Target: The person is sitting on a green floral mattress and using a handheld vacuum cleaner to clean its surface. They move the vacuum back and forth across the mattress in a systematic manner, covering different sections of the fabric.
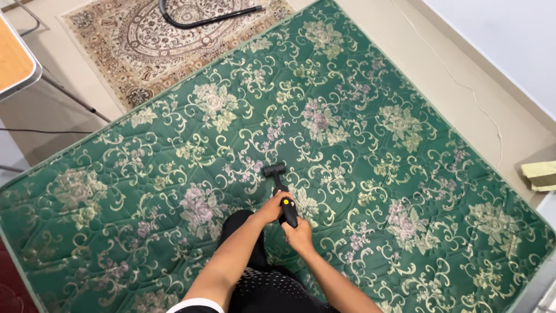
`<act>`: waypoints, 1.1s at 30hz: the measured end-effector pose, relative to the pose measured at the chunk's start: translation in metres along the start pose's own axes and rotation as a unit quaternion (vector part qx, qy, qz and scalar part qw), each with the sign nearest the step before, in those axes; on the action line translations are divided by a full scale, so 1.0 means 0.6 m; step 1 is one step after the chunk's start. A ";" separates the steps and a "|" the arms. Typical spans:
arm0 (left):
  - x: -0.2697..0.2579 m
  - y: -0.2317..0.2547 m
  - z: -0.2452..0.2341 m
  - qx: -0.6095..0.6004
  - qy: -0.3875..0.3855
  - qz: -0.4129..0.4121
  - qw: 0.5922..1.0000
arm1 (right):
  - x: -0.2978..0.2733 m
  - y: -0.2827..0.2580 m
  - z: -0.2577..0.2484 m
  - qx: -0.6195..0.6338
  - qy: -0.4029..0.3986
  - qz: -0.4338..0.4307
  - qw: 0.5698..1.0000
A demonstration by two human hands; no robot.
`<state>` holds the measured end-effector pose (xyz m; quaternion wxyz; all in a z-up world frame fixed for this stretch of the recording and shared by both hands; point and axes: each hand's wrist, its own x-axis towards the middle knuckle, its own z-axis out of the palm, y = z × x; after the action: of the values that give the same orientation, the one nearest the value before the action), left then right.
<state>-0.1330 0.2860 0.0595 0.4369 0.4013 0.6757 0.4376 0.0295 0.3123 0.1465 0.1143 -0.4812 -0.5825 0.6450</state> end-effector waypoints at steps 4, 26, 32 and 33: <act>0.032 0.003 -0.030 0.017 -0.010 0.041 0.999 | 0.028 -0.028 0.018 0.030 0.021 0.012 0.999; 0.291 -0.009 -0.263 0.038 -0.090 0.122 0.988 | 0.260 -0.189 0.176 0.096 0.128 0.049 0.986; 0.320 -0.018 -0.296 0.026 -0.091 0.135 0.986 | 0.304 -0.198 0.201 0.104 0.123 0.027 0.987; 0.325 -0.017 -0.301 0.026 -0.087 0.144 0.985 | 0.308 -0.198 0.205 0.105 0.124 0.034 0.986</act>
<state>-0.3626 0.4201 0.0459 0.4156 0.5423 0.5814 0.4418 -0.2066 0.3993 0.1414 0.2136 -0.5626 -0.4760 0.6413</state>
